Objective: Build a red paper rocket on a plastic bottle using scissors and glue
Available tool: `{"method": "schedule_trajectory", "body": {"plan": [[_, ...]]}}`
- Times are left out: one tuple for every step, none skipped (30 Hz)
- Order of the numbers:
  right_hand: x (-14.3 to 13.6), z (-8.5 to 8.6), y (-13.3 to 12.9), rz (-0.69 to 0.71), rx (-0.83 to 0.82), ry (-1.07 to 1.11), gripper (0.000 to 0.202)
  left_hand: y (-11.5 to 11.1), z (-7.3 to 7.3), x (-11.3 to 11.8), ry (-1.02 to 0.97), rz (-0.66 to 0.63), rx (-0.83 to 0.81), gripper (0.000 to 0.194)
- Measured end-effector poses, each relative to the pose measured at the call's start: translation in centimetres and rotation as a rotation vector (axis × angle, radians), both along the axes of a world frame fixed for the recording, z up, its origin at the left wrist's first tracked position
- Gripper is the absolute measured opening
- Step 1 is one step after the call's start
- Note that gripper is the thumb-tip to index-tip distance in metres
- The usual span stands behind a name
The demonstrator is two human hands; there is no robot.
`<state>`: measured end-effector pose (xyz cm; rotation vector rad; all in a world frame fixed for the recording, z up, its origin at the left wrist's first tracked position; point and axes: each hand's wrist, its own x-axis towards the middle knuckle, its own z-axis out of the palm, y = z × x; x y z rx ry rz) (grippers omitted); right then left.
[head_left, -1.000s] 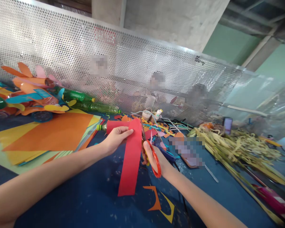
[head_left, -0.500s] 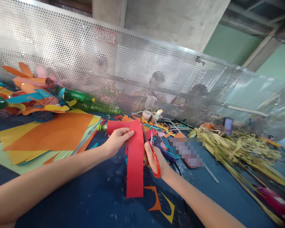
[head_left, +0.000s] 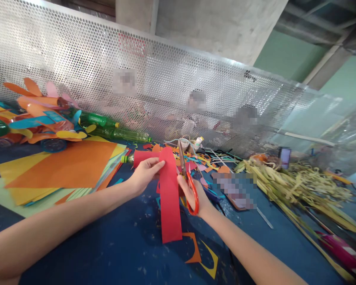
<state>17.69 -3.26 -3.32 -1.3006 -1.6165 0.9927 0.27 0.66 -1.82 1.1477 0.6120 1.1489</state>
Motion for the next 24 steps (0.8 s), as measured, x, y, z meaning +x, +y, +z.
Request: {"method": "schedule_trajectory", "body": {"plan": [[0.0, 0.1, 0.1, -0.001, 0.047, -0.051, 0.033, 0.2, 0.0, -0.1, -0.01, 0.035, 0.003, 0.028], [0.0, 0.2, 0.3, 0.013, 0.063, -0.076, 0.033, 0.5, 0.1, -0.2, -0.02, 0.079, 0.007, 0.028], [0.0, 0.2, 0.4, 0.045, 0.04, -0.06, 0.034, 0.8, 0.0, -0.4, -0.024, 0.129, 0.011, 0.028], [0.0, 0.1, 0.5, 0.09, -0.003, -0.018, 0.035, 1.2, 0.0, -0.7, -0.014, 0.181, 0.022, 0.027], [0.1, 0.0, 0.5, 0.131, -0.046, 0.036, 0.035, 1.6, 0.0, -0.9, 0.011, 0.234, 0.043, 0.027], [0.1, -0.3, 0.6, 0.159, -0.078, 0.087, 0.034, 2.0, -0.1, -1.2, 0.052, 0.283, 0.078, 0.029], [0.2, -0.5, 0.7, 0.174, -0.096, 0.122, 0.034, 2.4, 0.0, -1.5, 0.11, 0.33, 0.127, 0.033], [0.2, -0.7, 0.8, 0.186, -0.103, 0.141, 0.033, 2.7, 0.0, -1.8, 0.173, 0.382, 0.188, 0.041], [0.3, -0.9, 0.9, 0.193, -0.103, 0.148, 0.032, 2.9, 0.2, -2.0, 0.248, 0.438, 0.268, 0.05], [0.3, -1.0, 1.0, 0.199, -0.101, 0.149, 0.03, 2.9, 0.4, -2.2, 0.331, 0.504, 0.369, 0.058], [0.3, -1.0, 1.1, 0.205, -0.097, 0.147, 0.029, 2.7, 0.8, -2.3, 0.421, 0.566, 0.484, 0.063], [0.3, -0.9, 1.1, 0.21, -0.092, 0.141, 0.028, 2.4, 1.1, -2.3, 0.517, 0.614, 0.618, 0.063], [0.3, -0.7, 1.1, 0.212, -0.085, 0.134, 0.028, 1.9, 1.5, -2.2, 0.611, 0.626, 0.74, 0.06], [0.2, -0.4, 1.1, 0.213, -0.078, 0.126, 0.027, 1.2, 1.8, -2.1, 0.69, 0.57, 0.839, 0.051], [0.2, -0.2, 1.1, 0.213, -0.071, 0.121, 0.026, 0.5, 2.1, -1.8, 0.742, 0.455, 0.911, 0.04], [0.2, 0.1, 1.1, 0.212, -0.065, 0.12, 0.026, -0.1, 2.2, -1.6, 0.789, 0.292, 0.941, 0.032], [0.1, 0.3, 1.1, 0.21, -0.063, 0.126, 0.025, -0.7, 2.1, -1.3, 0.809, 0.159, 0.925, 0.03], [0.2, 0.4, 1.1, 0.211, -0.06, 0.138, 0.024, -1.2, 1.9, -1.0, 0.818, 0.085, 0.903, 0.028], [0.2, 0.5, 1.2, 0.212, -0.053, 0.152, 0.024, -1.5, 1.7, -0.8, 0.828, 0.032, 0.897, 0.028], [0.3, 0.4, 1.3, 0.21, -0.041, 0.168, 0.024, -1.7, 1.4, -0.7, 0.832, 0.005, 0.883, 0.03], [0.5, 0.4, 1.4, 0.196, -0.024, 0.185, 0.025, -1.7, 1.1, -0.7, 0.827, -0.006, 0.861, 0.031], [0.6, 0.3, 1.5, 0.171, -0.008, 0.204, 0.026, -1.5, 0.9, -0.7, 0.821, -0.012, 0.835, 0.032], [0.7, 0.2, 1.6, 0.141, 0.002, 0.228, 0.026, -1.3, 0.9, -0.8, 0.81, -0.015, 0.798, 0.03], [0.7, 0.2, 1.7, 0.109, -0.001, 0.256, 0.026, -1.0, 1.0, -0.9, 0.798, -0.02, 0.755, 0.026]]}}
